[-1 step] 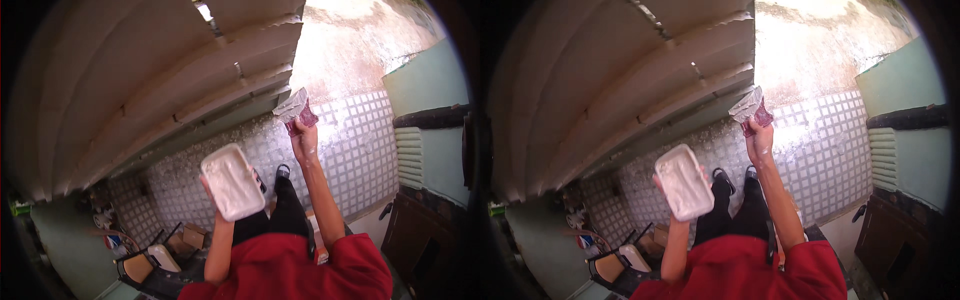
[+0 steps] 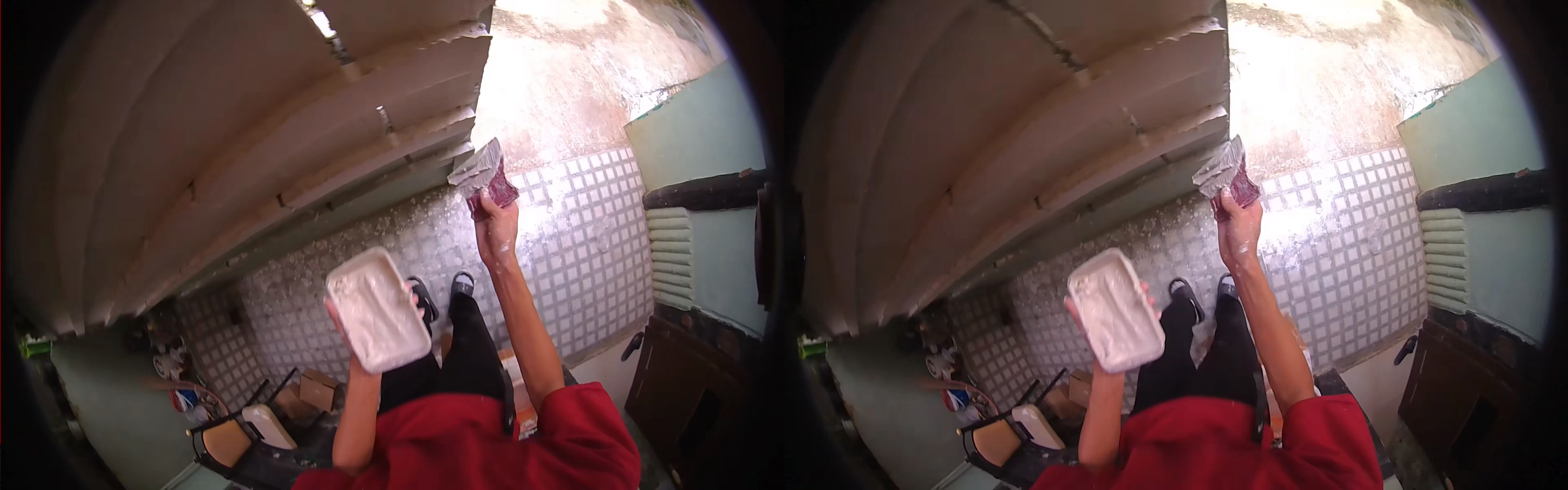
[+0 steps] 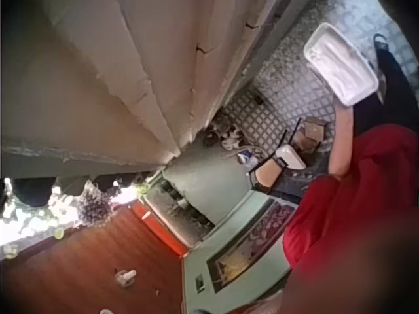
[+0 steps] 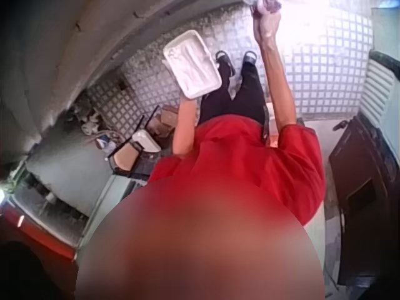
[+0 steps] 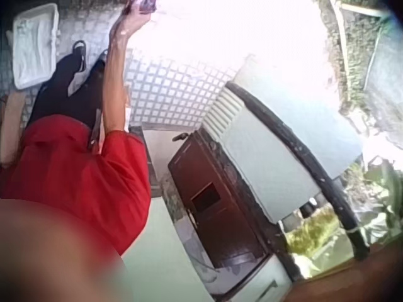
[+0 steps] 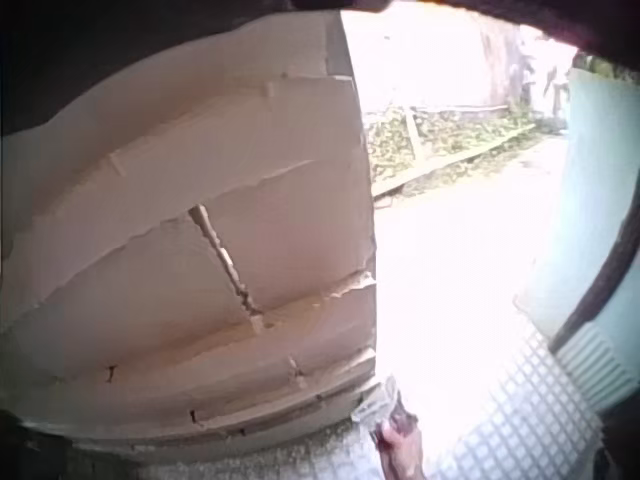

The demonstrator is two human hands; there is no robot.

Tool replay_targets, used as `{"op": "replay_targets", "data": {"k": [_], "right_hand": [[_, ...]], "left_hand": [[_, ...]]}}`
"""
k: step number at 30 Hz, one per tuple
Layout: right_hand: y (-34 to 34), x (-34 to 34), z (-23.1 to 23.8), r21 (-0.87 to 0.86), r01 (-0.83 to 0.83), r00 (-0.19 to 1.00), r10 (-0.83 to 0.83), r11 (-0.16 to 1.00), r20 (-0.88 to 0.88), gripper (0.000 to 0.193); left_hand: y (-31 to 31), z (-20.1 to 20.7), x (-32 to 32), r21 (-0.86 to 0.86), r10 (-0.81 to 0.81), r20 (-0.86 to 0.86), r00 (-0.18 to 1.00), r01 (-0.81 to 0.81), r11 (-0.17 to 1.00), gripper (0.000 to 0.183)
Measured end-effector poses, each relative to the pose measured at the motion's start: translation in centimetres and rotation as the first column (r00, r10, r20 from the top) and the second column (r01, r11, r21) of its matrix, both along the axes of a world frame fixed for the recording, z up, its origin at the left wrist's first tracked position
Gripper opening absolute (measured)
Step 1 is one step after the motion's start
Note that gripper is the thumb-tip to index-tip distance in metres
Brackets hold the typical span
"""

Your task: The recorder uses a putty knife to apply white plaster to gaps in a concrete ceiling.

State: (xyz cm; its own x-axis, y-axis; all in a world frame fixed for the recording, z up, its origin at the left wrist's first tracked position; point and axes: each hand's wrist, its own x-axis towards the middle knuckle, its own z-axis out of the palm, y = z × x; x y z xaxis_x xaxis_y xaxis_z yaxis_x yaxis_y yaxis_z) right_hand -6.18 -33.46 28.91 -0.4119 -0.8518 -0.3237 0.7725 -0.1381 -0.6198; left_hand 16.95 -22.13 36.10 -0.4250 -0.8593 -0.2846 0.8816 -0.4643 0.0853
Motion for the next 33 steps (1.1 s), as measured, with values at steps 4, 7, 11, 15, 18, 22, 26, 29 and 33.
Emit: {"op": "replay_targets", "data": {"k": [4,7,11,15,18,22,26,29,33], "right_hand": [[-6.0,-1.4,-3.0,-0.171,0.079,0.481,-0.187,0.982,-0.856,0.038],[-9.9,-3.1,-5.3,-0.396,0.032,-0.041,-0.395,0.918,-0.918,0.036],[-13.9,-3.9,-6.4,-0.525,-0.038,-0.308,-0.51,0.85,-0.803,0.032],[-16.7,-4.0,-5.8,-0.587,-0.061,-0.427,-0.553,0.807,-0.716,0.032],[-18.3,-3.6,-5.4,-0.625,-0.089,-0.472,-0.586,0.775,-0.659,0.036],[-19.5,-2.6,-4.8,-0.624,-0.105,-0.498,-0.584,0.774,-0.641,0.043],[-20.5,-2.5,-6.1,-0.554,-0.123,-0.501,-0.534,0.823,-0.681,0.043],[-19.2,-2.9,-7.4,-0.474,-0.113,-0.477,-0.466,0.873,-0.745,0.042],[-16.6,-3.7,-9.9,-0.273,-0.149,-0.457,-0.311,0.95,-0.833,0.041]], "left_hand": [[0.6,-3.8,0.0,0.115,-0.006,0.017,1.0,0.004,0.993,0.11],[-0.2,-6.6,-0.6,0.137,0.01,-0.034,0.999,-0.005,0.99,0.112],[-0.2,-9.9,-0.3,0.177,-0.045,0.081,0.996,0.03,0.984,0.109],[0.5,-11.6,-0.1,0.209,-0.013,0.036,0.999,0.006,0.978,0.112],[1.9,-13.3,1.0,0.223,-0.002,0.08,0.997,-0.016,0.975,0.111],[3.3,-14.7,1.8,0.221,0.001,0.068,0.998,-0.017,0.975,0.11],[4.4,-15.5,2.0,0.238,0.02,0.049,0.999,-0.031,0.971,0.11],[4.9,-15.8,2.3,0.25,0.019,0.038,0.999,-0.027,0.968,0.11],[5.4,-15.9,2.3,0.22,0.063,-0.02,0.998,-0.057,0.974,0.118]]}}
